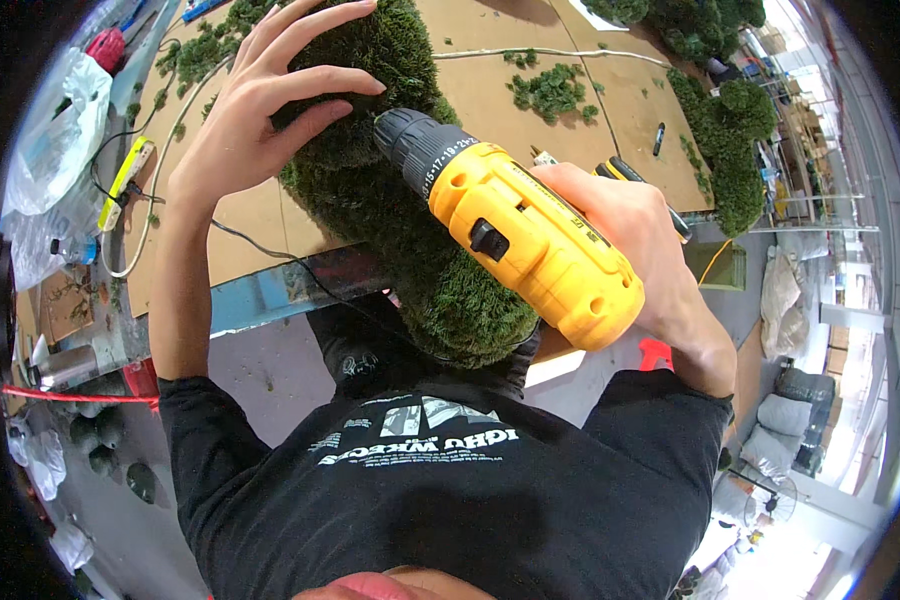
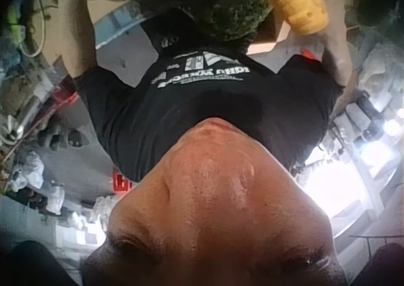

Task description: Applying artificial moss/foliage to a shaped base using glue and a drill to create a topiary or hedge sculpture.

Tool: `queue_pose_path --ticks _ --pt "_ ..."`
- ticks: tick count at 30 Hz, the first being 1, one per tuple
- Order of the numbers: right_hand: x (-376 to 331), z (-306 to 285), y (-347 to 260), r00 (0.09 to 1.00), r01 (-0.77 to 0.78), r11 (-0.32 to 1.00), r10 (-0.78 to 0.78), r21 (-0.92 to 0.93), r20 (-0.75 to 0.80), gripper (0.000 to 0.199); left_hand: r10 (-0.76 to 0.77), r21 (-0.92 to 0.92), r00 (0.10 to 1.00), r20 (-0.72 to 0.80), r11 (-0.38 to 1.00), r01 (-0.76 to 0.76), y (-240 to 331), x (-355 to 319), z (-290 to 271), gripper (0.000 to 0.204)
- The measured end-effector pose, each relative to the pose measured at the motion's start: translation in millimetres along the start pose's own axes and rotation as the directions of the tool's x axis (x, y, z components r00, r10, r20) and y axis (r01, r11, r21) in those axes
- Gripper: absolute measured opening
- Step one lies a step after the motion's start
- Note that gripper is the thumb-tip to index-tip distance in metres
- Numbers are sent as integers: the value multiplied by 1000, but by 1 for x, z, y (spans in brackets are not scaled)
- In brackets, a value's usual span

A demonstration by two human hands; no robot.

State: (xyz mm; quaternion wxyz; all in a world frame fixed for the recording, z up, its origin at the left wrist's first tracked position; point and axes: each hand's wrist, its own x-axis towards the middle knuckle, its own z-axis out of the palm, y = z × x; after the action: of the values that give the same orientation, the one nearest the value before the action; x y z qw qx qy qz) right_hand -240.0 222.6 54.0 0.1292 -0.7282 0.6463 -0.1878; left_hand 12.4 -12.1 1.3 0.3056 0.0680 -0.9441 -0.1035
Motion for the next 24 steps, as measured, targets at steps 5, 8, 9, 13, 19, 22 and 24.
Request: queue_pose_path --ticks 5,8,9,13,19,22,24 --pt "-2 1 -5 1000 0 999 0 -34 -1 47 -28 9 999 16 1000 28 0 -3 -1 28" --pt "-3 0 -7 1000 -29 999 29 -40 10 47 -32 15 999 15 999 32 4 -2 -2 28" --pt "-3 0 -8 999 -40 999 40 -37 12 47 -62 19 997 35 998 61 7 -1 -4 28" --pt "-3 0 -8 999 -35 999 35 -21 5 49 -8 15 1000 -7 1000 8 -5 -3 5 28" --pt "-2 1 -5 1000 -5 999 5 -31 -5 51 -8 32 1000 -4 999 8 -5 -3 3 28" --pt "-2 -1 -5 1000 10 1000 -10 0 2 51 6 31 1000 -7 1000 -6 -5 -2 4 28" --pt "-3 0 -4 999 -52 999 52 -12 10 52 0 33 1000 -6 999 1 -5 -2 5 28"
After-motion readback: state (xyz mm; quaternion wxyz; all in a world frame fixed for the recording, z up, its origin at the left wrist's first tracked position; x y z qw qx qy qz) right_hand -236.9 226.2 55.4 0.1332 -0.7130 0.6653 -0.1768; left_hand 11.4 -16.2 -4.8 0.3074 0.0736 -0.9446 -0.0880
